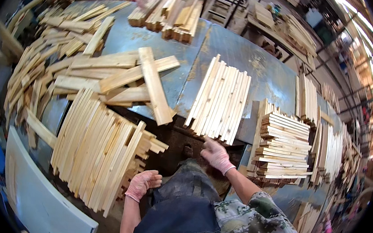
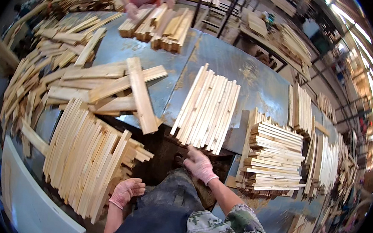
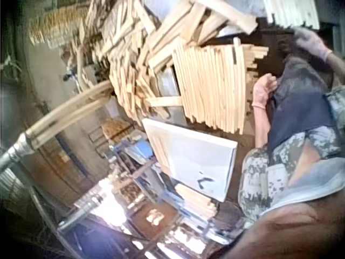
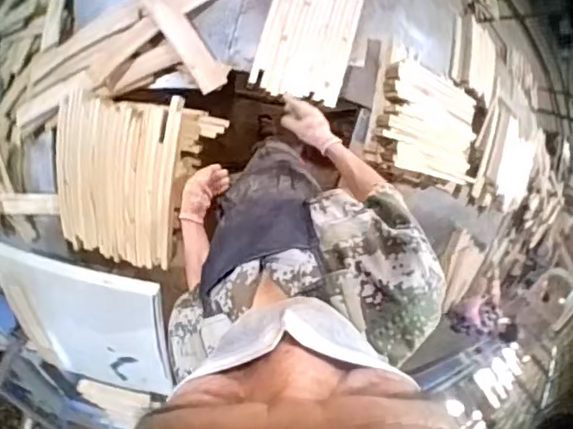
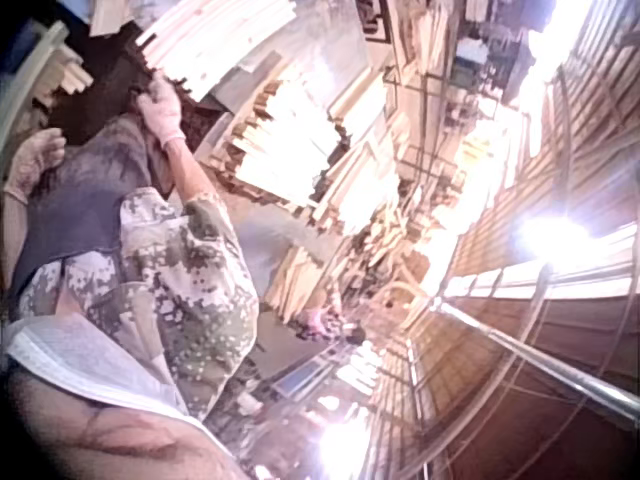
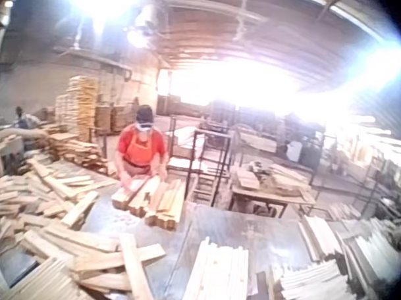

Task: The person repeatedly picks up stacks of light-colored wooden planks from a conveyor belt and places them onto a metal table. They align and arrange the planks into neat piles, occasionally moving between the conveyor and the table. Other workers are visible in the background handling similar materials.

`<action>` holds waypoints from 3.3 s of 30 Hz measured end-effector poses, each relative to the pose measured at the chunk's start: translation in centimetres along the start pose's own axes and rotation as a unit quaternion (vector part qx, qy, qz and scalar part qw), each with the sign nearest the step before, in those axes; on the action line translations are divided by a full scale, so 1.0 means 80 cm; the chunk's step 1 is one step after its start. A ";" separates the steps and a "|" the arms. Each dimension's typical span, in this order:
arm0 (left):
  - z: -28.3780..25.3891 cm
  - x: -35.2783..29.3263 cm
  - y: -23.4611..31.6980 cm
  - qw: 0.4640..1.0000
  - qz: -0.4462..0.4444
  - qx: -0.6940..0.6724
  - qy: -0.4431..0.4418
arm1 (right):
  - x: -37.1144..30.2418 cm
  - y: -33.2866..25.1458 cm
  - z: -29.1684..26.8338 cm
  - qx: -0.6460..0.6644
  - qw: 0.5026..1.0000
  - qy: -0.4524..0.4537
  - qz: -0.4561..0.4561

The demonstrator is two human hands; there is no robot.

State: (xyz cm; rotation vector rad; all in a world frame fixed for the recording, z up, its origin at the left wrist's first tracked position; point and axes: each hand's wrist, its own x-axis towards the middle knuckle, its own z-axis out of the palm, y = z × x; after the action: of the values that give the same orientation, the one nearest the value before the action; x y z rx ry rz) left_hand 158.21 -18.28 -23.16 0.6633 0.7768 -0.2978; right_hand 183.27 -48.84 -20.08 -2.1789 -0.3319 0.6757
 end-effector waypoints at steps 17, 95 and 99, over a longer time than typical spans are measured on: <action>0.322 0.562 0.183 0.562 0.162 0.803 0.116 | 0.322 0.244 -0.217 0.144 0.908 0.206 0.335; -0.728 -0.880 -0.072 0.758 0.190 0.135 0.609 | -0.427 -0.686 0.991 0.156 0.822 -0.509 -0.200; -0.805 -0.900 -0.104 0.752 0.245 0.087 0.606 | -0.449 -0.684 1.039 0.132 0.843 -0.473 -0.219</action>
State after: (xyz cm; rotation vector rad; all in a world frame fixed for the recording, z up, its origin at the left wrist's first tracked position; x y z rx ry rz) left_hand 69.55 18.02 -8.31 1.2201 1.7724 0.6585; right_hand 105.87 22.41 -8.87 -1.2825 -1.1279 1.3906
